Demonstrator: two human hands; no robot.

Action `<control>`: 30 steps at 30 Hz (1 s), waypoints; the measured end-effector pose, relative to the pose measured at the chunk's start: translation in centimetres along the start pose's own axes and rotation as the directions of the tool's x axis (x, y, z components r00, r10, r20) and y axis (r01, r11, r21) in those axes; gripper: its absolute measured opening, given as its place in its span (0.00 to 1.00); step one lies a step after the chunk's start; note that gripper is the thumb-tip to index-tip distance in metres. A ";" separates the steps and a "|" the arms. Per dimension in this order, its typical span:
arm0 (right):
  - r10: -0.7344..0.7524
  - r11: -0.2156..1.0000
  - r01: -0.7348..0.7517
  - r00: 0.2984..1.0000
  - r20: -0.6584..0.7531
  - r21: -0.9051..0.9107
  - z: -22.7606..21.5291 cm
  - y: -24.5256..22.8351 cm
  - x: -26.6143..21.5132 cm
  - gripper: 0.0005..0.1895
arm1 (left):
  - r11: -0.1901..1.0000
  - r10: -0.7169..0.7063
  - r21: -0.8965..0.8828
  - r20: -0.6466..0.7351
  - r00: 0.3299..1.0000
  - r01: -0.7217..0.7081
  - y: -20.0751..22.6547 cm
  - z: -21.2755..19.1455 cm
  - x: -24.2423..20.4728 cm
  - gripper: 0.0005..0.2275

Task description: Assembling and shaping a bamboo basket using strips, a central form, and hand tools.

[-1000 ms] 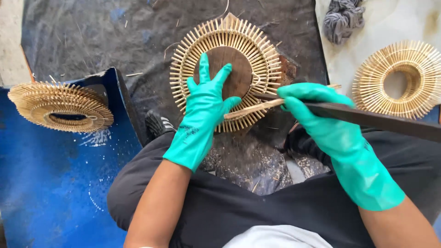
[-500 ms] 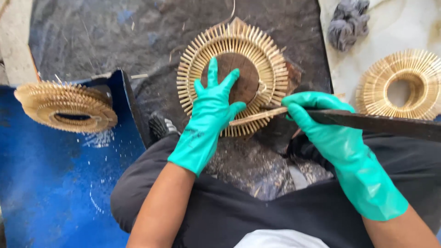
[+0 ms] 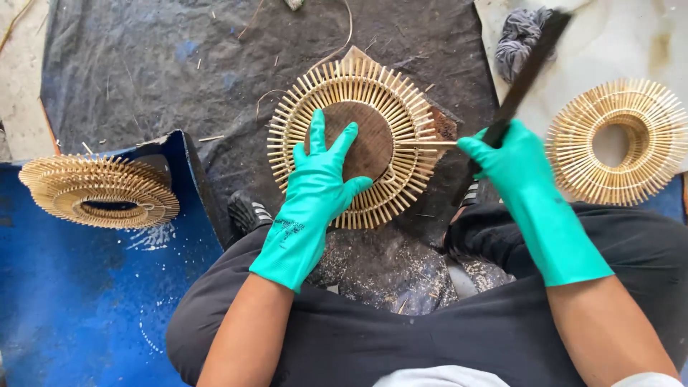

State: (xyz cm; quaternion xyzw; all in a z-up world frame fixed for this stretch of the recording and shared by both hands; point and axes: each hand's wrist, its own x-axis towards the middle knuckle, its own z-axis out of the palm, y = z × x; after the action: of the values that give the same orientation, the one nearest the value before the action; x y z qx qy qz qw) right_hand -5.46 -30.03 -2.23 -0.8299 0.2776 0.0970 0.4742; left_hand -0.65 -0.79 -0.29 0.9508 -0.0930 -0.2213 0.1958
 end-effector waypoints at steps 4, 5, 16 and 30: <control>-0.019 1.000 0.020 0.999 0.037 -0.023 1.2 1.2 0.5 0.17 | 1.000 0.010 0.006 0.027 1.000 -0.010 0.0 -0.4 -0.2 0.43; -0.033 0.999 0.033 0.999 0.038 0.010 1.3 1.5 0.6 0.17 | 1.000 -0.018 -0.003 0.051 0.999 0.018 0.3 -0.6 -0.2 0.43; -0.028 0.999 0.025 0.997 0.071 0.038 0.4 1.3 0.4 0.17 | 0.988 0.135 0.079 -0.008 0.991 -0.134 -1.1 0.5 0.4 0.43; -0.035 0.993 0.032 0.999 0.027 0.116 0.3 1.7 1.6 0.16 | 0.998 -0.013 -0.065 -0.066 0.998 0.009 0.2 0.6 -0.6 0.42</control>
State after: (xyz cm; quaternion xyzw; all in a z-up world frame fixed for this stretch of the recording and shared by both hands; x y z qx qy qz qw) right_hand -5.04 -31.00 -4.30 -0.8040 0.2619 0.0850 0.5271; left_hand -1.48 -1.02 -0.45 0.9513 -0.0740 -0.1935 0.2281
